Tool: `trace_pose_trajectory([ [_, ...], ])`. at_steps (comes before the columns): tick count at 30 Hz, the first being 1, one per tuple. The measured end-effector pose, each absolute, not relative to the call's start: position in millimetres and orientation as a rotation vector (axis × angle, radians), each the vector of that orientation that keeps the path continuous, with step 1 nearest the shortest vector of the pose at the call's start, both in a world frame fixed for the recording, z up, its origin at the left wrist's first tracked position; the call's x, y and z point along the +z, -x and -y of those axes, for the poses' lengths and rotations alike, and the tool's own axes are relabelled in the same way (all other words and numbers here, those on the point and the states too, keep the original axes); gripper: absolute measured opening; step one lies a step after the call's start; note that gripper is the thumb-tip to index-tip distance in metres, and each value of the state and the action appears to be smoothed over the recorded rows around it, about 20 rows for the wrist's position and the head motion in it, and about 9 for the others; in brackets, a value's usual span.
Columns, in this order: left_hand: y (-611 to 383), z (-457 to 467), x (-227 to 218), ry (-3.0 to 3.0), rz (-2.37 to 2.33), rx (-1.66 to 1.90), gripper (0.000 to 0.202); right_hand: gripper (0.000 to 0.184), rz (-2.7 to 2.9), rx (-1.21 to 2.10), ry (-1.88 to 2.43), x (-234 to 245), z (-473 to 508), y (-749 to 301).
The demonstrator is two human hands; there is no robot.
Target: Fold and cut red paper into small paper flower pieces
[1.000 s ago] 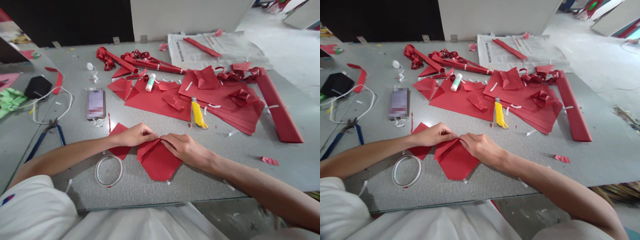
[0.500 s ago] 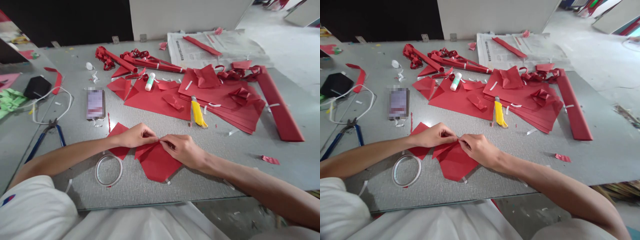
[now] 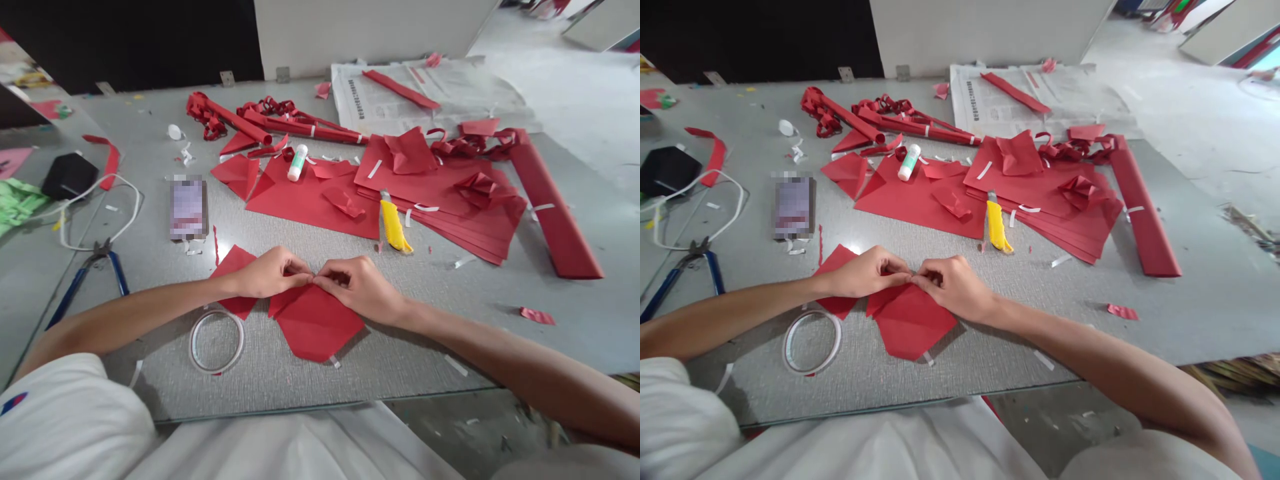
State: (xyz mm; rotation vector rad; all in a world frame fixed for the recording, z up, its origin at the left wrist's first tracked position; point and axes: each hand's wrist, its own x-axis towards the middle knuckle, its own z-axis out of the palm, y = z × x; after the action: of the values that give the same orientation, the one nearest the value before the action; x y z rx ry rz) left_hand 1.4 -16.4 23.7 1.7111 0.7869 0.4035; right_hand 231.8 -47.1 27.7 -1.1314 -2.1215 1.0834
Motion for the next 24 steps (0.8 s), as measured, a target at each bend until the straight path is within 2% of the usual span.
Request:
trace_pose_trajectory([
  [4, 0, 11, 24, -1.624, -0.812, 0.446, 0.023, 0.026, 1.971, 1.149, 1.147, 33, 39, -237],
  [11, 4, 8, 20, -1.436, -0.825, 0.494, 0.042, 0.032, 1.909, 1.123, 1.153, 46, 31, -251],
  [14, 4, 10, 21, -1.336, -0.748, 0.404, 0.051, 0.032, 1.881, 1.059, 1.156, 49, 28, -253],
  [24, 7, 9, 21, -1.305, -0.716, 0.413, 0.042, 0.034, 1.852, 1.018, 1.172, 46, 19, -259],
])
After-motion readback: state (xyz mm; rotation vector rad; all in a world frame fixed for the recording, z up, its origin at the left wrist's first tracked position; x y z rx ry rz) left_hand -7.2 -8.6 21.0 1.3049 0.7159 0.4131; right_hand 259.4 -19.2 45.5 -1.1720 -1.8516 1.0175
